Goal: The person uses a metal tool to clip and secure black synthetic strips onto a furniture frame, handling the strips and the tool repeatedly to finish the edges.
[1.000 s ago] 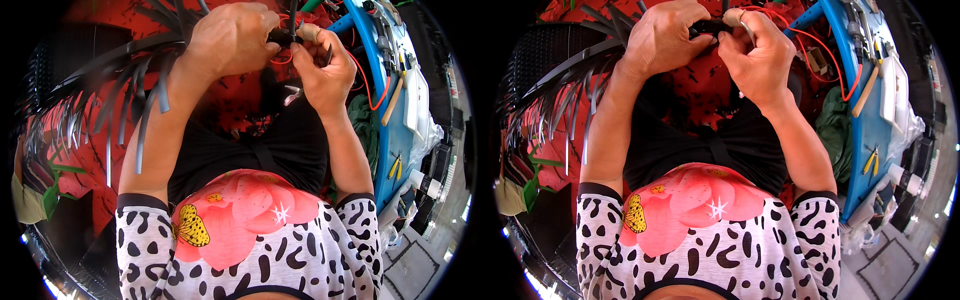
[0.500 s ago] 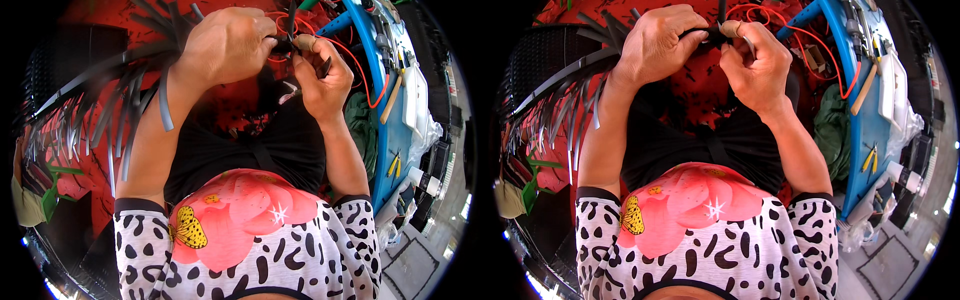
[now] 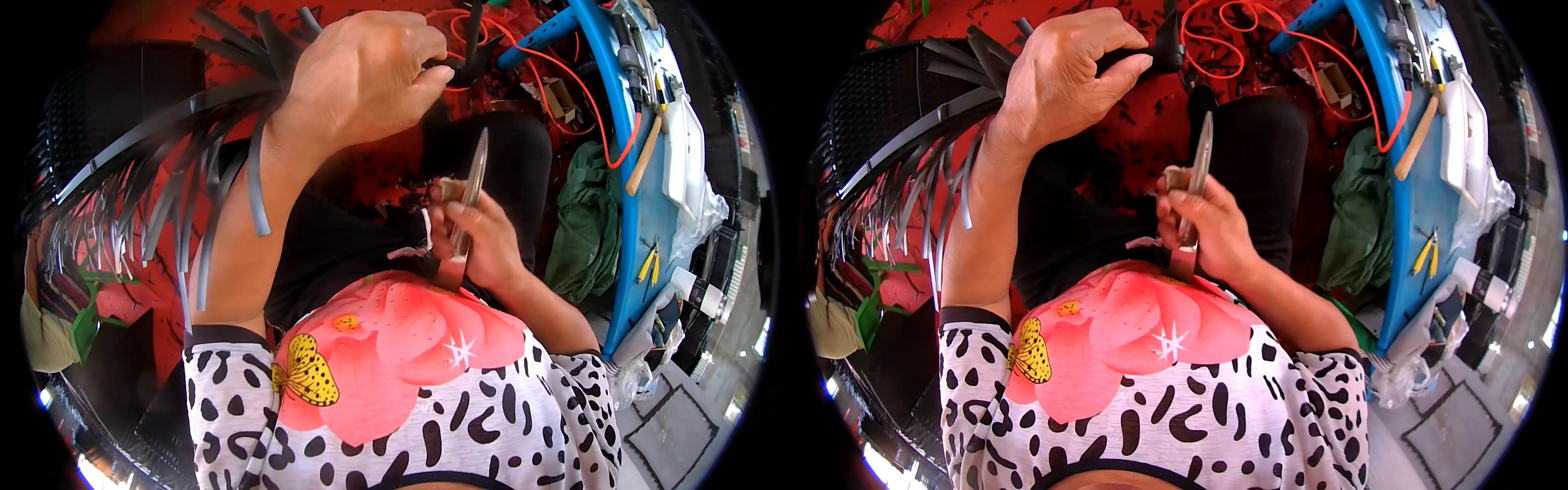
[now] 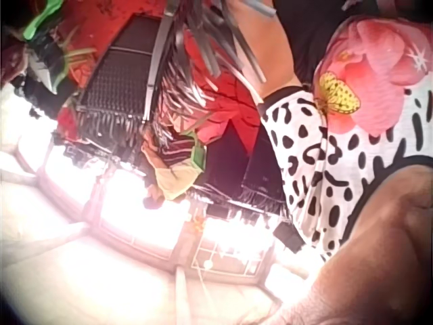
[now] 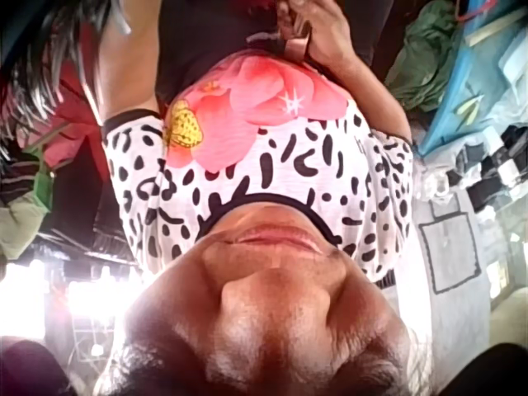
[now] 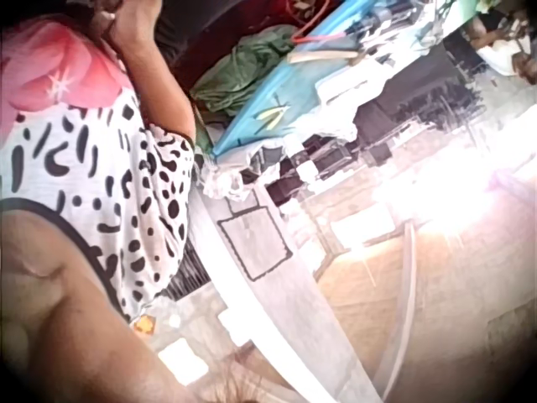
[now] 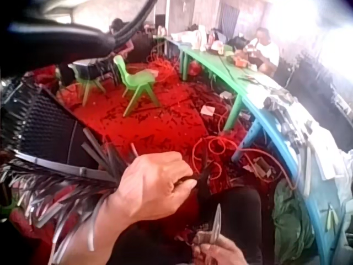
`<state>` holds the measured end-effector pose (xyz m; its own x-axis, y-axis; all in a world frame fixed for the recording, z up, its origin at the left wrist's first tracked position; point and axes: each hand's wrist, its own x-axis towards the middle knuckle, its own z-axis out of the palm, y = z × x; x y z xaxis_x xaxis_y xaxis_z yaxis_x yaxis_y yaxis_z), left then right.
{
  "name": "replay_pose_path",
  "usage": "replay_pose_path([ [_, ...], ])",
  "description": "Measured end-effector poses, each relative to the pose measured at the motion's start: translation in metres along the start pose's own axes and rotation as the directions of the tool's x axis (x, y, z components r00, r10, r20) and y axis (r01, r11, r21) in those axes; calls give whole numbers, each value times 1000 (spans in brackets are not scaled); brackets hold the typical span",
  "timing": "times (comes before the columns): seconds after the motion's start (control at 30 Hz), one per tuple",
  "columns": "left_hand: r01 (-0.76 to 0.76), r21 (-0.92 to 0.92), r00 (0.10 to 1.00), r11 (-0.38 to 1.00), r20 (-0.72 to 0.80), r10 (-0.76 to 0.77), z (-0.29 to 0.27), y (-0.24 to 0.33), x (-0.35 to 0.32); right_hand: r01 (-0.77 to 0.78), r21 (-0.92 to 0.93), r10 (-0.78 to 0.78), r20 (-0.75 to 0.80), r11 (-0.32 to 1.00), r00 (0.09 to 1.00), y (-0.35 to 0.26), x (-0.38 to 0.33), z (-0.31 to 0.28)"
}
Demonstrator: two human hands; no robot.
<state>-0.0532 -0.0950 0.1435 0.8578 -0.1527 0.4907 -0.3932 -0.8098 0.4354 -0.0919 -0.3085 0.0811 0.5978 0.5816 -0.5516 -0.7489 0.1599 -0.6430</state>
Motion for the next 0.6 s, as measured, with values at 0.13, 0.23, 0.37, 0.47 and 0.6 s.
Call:
replay_pose_path([
  [0.13, 18, -26, 1000, 999, 19, -17, -2, 1, -1, 24, 87, -51, 322, 996, 945, -19, -6, 2],
  [0.23, 9, -59, 1000, 998, 4, -9, 0, 0, -2, -142, 157, 77, 358, 977, 930, -33, -7, 14],
  [0.37, -14, -81, 1000, 997, -10, 13, 2, 1, -3, -257, 134, 190, 379, 957, 905, -43, -10, 26],
  [0.47, -28, -87, 999, 996, -23, 26, 4, 1, -2, -276, 202, 198, 335, 940, 921, -42, -5, 30],
  [0.6, -39, -42, 999, 998, -19, 38, 3, 1, -2, -297, 275, 211, 302, 915, 930, -42, -6, 35],
])
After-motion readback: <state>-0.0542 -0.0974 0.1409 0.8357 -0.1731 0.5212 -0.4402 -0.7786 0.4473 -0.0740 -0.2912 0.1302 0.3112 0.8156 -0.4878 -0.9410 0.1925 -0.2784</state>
